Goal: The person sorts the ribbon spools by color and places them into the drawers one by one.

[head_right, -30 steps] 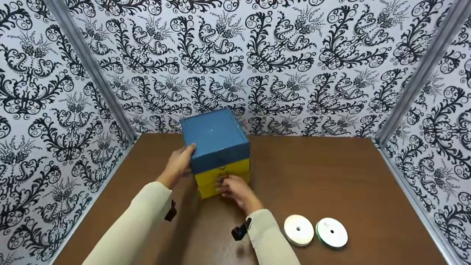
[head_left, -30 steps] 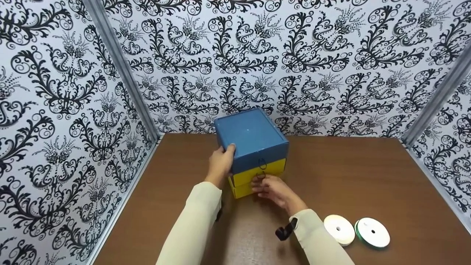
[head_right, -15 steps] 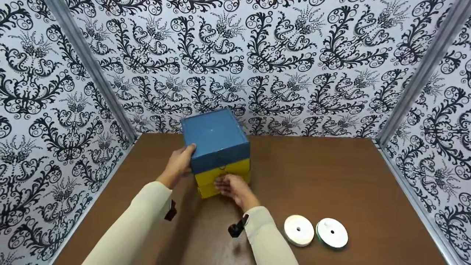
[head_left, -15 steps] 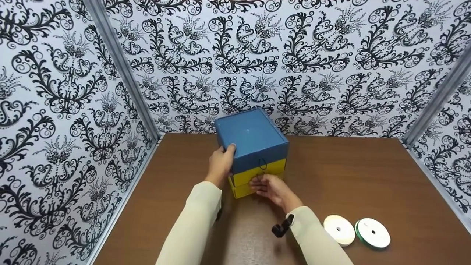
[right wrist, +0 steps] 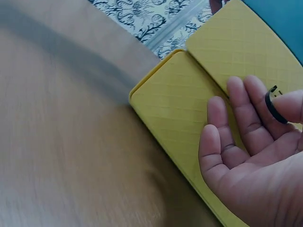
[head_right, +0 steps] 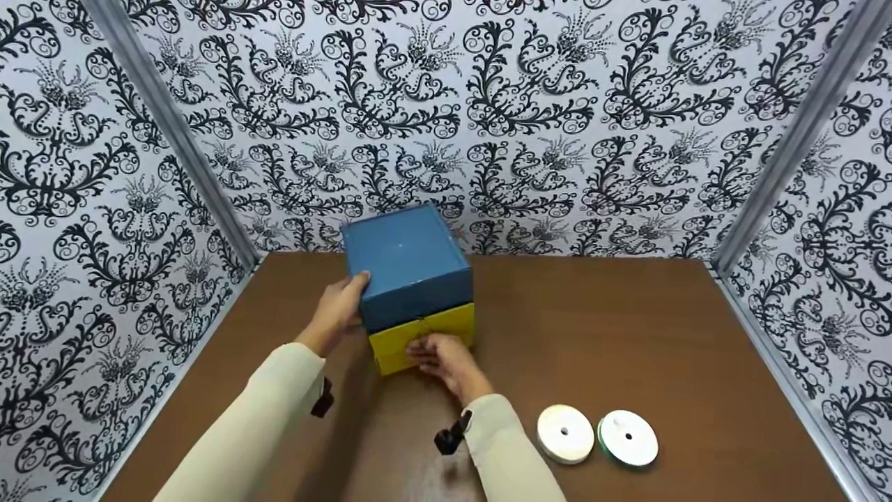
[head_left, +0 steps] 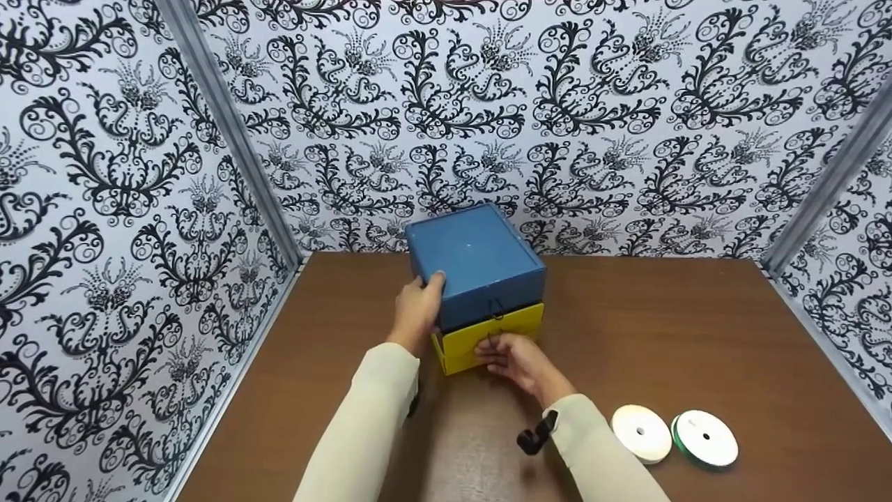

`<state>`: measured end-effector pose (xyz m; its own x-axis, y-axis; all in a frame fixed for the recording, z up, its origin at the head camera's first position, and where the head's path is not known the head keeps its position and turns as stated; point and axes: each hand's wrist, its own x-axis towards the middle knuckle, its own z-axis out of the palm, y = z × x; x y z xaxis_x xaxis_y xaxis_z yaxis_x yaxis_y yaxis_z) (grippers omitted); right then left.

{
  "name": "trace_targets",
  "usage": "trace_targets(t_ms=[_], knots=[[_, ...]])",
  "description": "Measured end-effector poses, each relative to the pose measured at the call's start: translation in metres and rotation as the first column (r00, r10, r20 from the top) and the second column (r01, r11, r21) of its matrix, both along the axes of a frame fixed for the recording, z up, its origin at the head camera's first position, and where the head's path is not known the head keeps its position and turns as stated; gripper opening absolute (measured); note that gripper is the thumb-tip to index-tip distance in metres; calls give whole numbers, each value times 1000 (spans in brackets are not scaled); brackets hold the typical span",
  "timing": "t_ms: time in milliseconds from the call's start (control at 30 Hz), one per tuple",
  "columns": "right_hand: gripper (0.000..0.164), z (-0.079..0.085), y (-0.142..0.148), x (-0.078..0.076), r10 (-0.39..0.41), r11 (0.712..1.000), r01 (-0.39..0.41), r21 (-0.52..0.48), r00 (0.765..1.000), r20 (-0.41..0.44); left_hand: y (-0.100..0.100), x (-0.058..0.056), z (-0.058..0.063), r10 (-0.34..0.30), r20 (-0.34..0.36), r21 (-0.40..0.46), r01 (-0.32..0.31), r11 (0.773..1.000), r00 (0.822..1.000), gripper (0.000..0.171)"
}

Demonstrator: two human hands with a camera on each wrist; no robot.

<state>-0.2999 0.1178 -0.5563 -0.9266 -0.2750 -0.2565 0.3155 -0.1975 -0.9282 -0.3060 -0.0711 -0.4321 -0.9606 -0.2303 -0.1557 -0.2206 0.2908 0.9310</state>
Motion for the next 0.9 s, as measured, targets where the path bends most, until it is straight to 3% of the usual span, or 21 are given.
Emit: trace_targets(t_ms=[400, 900], knots=[[33, -5, 4, 13, -5, 999, 7, 37, 999, -37, 0, -1, -1, -8, -47, -52, 5, 999, 999, 75], [33, -7, 17, 37, 26, 998, -23, 58, 999, -45, 1, -1, -2, 1, -10, 13, -1, 1000, 1000, 75]])
